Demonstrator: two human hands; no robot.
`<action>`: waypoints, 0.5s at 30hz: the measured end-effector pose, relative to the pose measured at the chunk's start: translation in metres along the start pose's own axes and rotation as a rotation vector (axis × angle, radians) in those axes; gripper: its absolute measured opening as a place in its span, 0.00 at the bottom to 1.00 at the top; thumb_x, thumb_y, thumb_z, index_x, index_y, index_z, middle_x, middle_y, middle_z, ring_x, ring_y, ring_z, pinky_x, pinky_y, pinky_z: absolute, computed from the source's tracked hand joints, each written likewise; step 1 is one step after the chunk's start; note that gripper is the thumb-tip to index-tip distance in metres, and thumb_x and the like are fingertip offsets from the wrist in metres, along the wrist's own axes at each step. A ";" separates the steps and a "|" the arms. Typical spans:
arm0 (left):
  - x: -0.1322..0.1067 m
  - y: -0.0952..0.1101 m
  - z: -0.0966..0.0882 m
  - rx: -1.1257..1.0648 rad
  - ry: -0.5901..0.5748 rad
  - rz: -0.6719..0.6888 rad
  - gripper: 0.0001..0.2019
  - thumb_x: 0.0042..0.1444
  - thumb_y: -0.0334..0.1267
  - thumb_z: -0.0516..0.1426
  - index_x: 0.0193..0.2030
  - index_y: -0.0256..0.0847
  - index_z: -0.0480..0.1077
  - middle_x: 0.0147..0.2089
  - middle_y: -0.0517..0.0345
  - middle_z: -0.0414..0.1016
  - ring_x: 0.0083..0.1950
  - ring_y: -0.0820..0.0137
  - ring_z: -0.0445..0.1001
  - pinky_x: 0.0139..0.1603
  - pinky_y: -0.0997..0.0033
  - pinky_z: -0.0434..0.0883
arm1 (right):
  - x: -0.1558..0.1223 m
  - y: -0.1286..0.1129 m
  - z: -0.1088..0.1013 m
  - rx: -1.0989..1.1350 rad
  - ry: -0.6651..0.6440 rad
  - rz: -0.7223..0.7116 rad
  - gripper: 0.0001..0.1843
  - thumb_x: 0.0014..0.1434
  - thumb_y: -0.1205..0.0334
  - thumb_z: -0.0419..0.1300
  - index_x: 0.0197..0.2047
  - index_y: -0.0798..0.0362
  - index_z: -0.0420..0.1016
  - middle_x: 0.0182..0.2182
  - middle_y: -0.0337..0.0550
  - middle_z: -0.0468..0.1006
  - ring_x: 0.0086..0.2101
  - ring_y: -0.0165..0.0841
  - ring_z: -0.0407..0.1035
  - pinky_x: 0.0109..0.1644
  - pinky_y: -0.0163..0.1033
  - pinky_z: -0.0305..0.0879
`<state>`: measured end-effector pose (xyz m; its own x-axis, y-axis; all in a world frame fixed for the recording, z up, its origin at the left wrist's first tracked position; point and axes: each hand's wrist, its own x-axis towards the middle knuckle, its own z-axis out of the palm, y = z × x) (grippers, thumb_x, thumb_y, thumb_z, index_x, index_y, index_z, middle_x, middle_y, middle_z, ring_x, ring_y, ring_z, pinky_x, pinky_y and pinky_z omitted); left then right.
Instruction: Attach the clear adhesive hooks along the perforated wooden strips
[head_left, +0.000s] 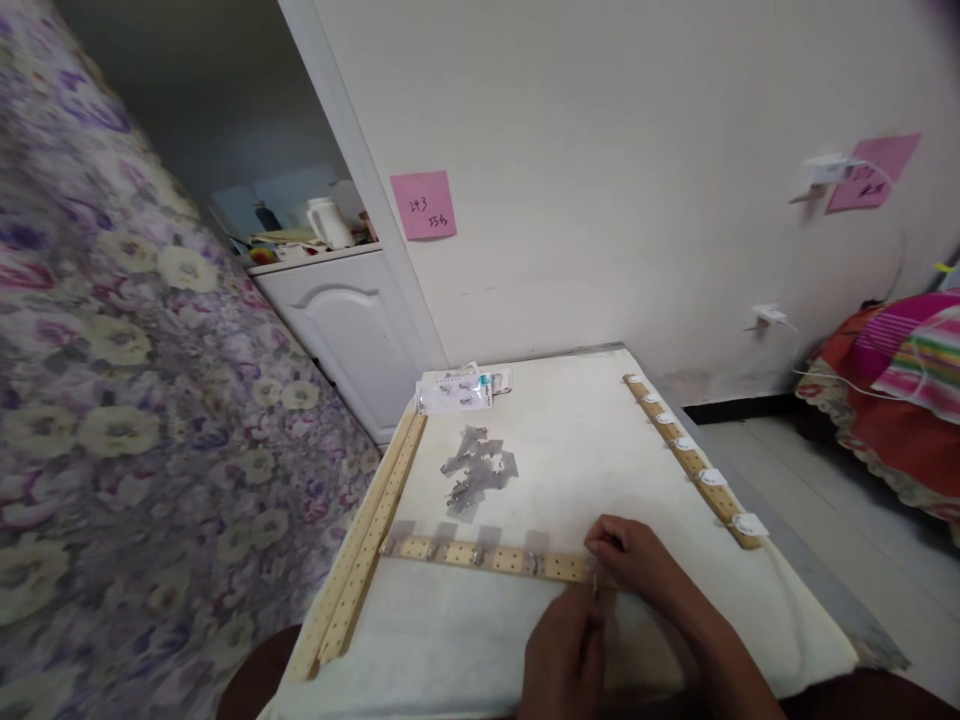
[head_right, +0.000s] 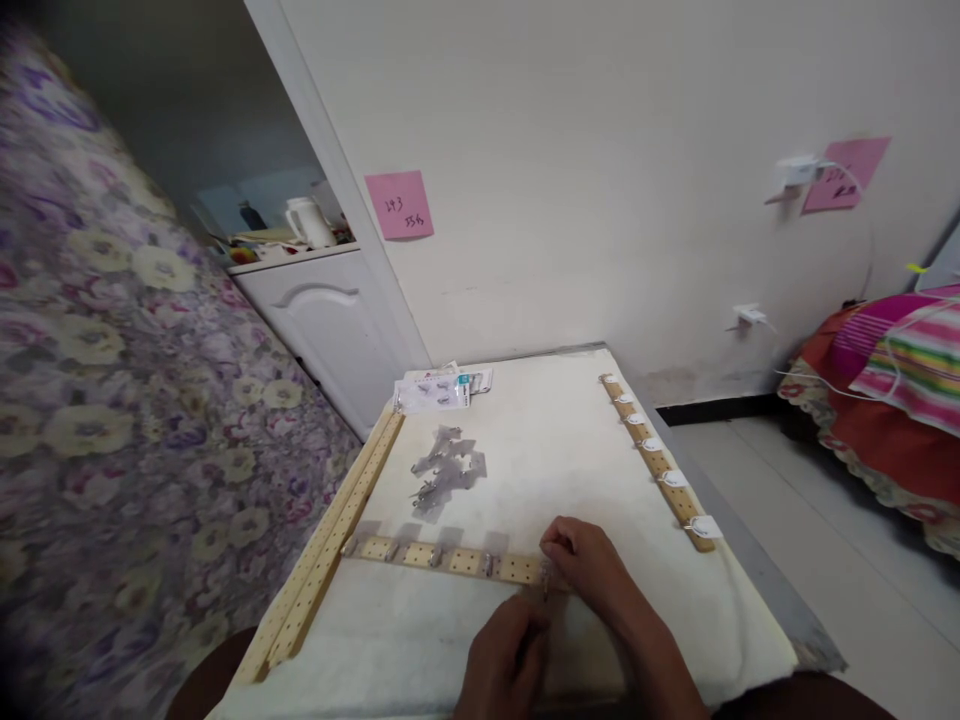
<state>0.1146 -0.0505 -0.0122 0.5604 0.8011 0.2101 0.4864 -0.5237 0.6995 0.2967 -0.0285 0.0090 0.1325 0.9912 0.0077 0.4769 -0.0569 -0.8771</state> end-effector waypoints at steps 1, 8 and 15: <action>-0.001 -0.004 0.000 0.045 0.016 0.033 0.08 0.54 0.29 0.48 0.34 0.41 0.67 0.32 0.58 0.70 0.34 0.70 0.67 0.35 0.72 0.62 | 0.001 0.001 0.002 -0.002 0.002 -0.001 0.07 0.52 0.63 0.54 0.27 0.54 0.72 0.22 0.37 0.72 0.26 0.30 0.64 0.31 0.33 0.56; 0.002 -0.003 -0.013 0.196 -0.039 0.115 0.08 0.59 0.32 0.47 0.33 0.40 0.66 0.33 0.55 0.72 0.36 0.69 0.70 0.35 0.72 0.67 | 0.007 -0.001 0.010 -0.033 -0.018 0.004 0.07 0.52 0.62 0.54 0.28 0.53 0.73 0.24 0.38 0.75 0.28 0.31 0.67 0.32 0.34 0.57; 0.006 -0.001 -0.018 0.177 -0.084 0.100 0.08 0.59 0.30 0.47 0.36 0.40 0.67 0.36 0.53 0.73 0.39 0.68 0.72 0.39 0.70 0.70 | 0.009 0.002 0.010 -0.030 -0.014 0.005 0.08 0.52 0.62 0.54 0.29 0.53 0.74 0.26 0.39 0.76 0.29 0.31 0.67 0.33 0.34 0.58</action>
<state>0.1055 -0.0405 0.0009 0.6622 0.7196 0.2091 0.5314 -0.6477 0.5460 0.2907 -0.0183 0.0026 0.1233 0.9924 -0.0037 0.5018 -0.0655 -0.8625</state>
